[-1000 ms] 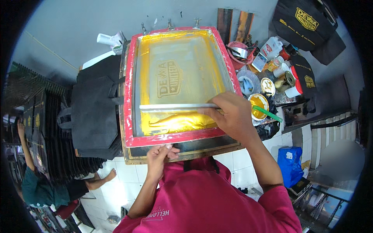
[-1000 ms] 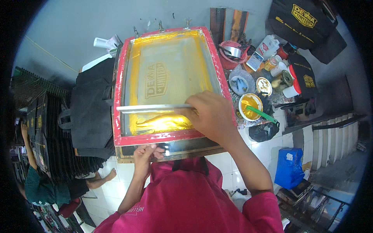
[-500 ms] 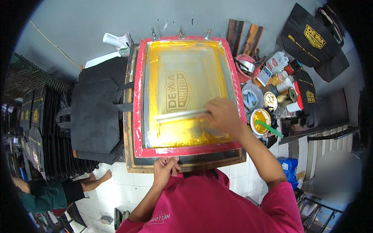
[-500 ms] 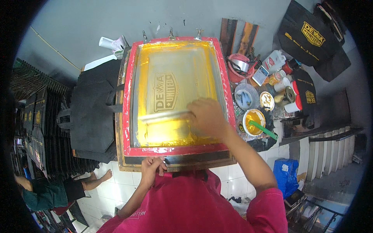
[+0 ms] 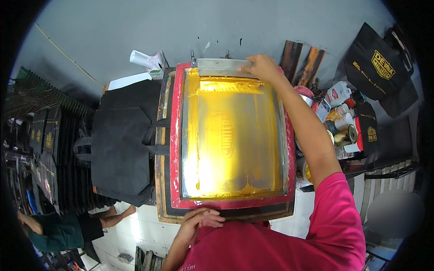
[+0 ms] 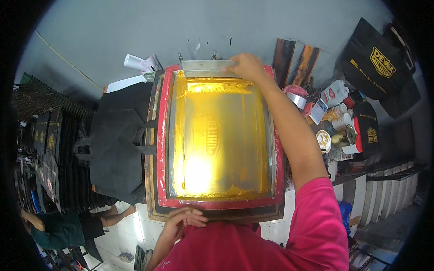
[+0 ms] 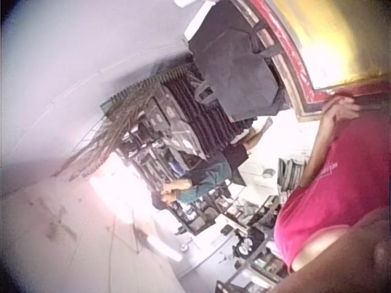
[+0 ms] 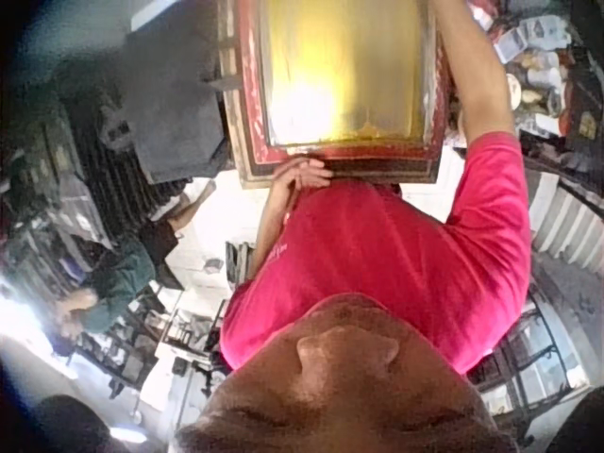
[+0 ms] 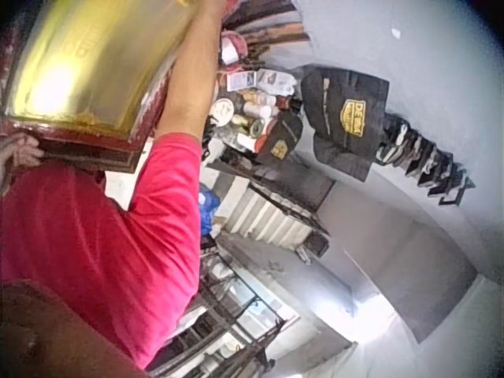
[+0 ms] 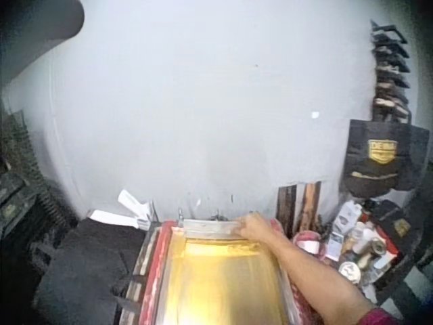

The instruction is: The person screen prints a yellow logo onto black tote bags. They place a bag on a table, lower a screen, use a squeegee to spread ink, lift the screen, and remove the printed bag. This process is repeated for multiple bags.

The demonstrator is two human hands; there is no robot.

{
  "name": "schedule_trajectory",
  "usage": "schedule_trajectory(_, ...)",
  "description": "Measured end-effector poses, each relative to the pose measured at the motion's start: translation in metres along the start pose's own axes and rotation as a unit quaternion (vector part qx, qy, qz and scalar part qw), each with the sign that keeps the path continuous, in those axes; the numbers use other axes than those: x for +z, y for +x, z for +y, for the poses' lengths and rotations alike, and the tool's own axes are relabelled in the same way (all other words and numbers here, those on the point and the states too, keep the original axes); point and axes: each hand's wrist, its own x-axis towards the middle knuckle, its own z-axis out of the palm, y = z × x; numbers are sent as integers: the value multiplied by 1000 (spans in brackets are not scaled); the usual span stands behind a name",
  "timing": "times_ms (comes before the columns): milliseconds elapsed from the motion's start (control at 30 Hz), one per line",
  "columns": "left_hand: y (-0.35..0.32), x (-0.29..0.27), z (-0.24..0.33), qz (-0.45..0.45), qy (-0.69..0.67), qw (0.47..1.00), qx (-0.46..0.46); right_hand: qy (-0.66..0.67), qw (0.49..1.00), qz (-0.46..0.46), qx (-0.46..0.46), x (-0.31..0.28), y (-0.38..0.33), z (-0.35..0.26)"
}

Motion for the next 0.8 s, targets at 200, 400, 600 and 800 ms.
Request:
schedule_trajectory(200,96,44,144,104,395,862,299,-114,993,22,4,10,-10,-13)
schedule_trajectory(400,235,54,281,206,646,468,566,-113,989,85,-48,26,-36,-24)
schedule_trajectory(600,239,30,276,144,684,513,498,-103,989,85,-64,30,-77,-33)
schedule_trajectory(800,196,30,226,128,676,524,503,-98,990,78,-72,29,-138,-50)
